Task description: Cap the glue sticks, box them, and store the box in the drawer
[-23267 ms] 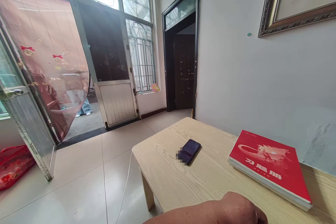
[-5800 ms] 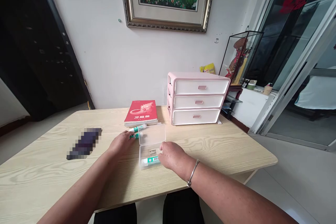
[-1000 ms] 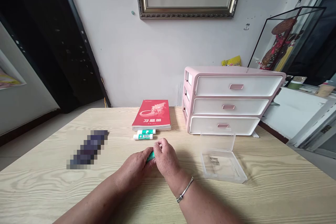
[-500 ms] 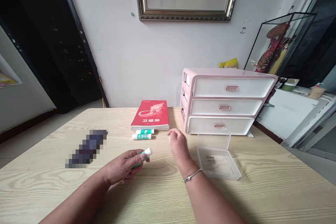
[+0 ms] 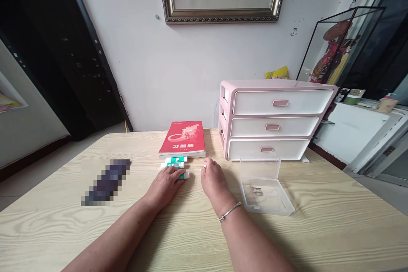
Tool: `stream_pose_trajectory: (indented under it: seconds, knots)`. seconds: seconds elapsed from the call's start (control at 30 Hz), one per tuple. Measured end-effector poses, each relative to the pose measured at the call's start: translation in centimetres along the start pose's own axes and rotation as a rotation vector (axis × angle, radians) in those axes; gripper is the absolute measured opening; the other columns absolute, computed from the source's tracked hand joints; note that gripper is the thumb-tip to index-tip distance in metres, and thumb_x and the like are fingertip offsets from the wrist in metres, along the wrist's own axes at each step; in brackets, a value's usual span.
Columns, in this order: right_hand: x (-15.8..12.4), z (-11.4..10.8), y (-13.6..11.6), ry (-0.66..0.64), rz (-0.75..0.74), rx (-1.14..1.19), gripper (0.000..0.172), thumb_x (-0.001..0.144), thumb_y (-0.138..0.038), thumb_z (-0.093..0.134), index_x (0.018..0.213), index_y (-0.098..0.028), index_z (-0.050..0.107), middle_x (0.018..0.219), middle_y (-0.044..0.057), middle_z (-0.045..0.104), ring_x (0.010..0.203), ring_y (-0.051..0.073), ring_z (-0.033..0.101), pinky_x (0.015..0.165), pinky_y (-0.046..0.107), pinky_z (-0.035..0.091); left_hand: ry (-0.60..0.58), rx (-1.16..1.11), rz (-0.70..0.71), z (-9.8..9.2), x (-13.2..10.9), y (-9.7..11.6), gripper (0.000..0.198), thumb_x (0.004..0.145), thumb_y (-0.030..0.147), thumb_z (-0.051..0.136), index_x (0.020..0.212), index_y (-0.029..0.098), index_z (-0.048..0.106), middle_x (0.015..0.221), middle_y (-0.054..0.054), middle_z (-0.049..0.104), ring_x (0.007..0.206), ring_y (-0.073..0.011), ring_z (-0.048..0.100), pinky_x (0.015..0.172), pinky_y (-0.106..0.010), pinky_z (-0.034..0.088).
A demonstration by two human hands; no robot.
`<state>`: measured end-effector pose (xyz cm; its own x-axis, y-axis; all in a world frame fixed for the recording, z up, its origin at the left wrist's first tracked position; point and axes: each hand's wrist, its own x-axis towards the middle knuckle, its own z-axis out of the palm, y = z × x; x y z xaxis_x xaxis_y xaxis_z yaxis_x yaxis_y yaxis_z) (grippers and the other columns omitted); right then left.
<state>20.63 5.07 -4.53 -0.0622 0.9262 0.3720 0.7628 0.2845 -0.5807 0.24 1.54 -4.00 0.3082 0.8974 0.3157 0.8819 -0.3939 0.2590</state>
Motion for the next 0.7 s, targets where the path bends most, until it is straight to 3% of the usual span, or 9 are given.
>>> stream_pose_trajectory:
  seconds: [0.1, 0.23, 0.43, 0.7]
  knots:
    - [-0.2, 0.9, 0.4, 0.0, -0.057, -0.08, 0.033, 0.09, -0.017, 0.053, 0.122, -0.016, 0.059, 0.113, 0.014, 0.067, 0.107, 0.027, 0.061, 0.091, 0.034, 0.044, 0.098, -0.022, 0.017, 0.1, 0.3, -0.4, 0.037, 0.093, 0.033, 0.055, 0.128, 0.025, 0.062, 0.12, -0.01, 0.064, 0.113, -0.0272, 0.057, 0.099, -0.041, 0.045]
    - [-0.2, 1.6, 0.7, -0.004, -0.114, -0.142, 0.036, 0.086, -0.014, 0.057, 0.121, -0.017, 0.061, 0.112, 0.014, 0.066, 0.106, 0.028, 0.06, 0.091, 0.035, 0.044, 0.207, 0.035, -0.139, -0.4, 0.8, -1.5, 0.036, 0.096, 0.026, 0.046, 0.127, 0.021, 0.062, 0.124, -0.011, 0.063, 0.117, -0.0261, 0.055, 0.103, -0.039, 0.043]
    - [0.0, 1.8, 0.8, -0.033, -0.168, -0.098, 0.045, 0.083, -0.009, 0.057, 0.127, -0.016, 0.06, 0.116, 0.014, 0.066, 0.109, 0.027, 0.058, 0.094, 0.036, 0.044, 0.081, 0.062, -0.264, -1.1, 2.0, -3.0, 0.037, 0.091, 0.021, 0.046, 0.121, 0.016, 0.066, 0.126, -0.012, 0.063, 0.118, -0.0252, 0.057, 0.104, -0.034, 0.042]
    - [0.1, 1.2, 0.0, -0.059, -0.142, -0.048, 0.047, 0.083, -0.012, 0.058, 0.13, -0.015, 0.059, 0.119, 0.01, 0.066, 0.113, 0.024, 0.056, 0.101, 0.032, 0.041, -0.029, 0.044, -0.4, -2.1, 3.1, -3.7, 0.037, 0.081, 0.018, 0.048, 0.11, 0.018, 0.071, 0.112, -0.012, 0.07, 0.104, -0.0255, 0.063, 0.088, -0.03, 0.045]
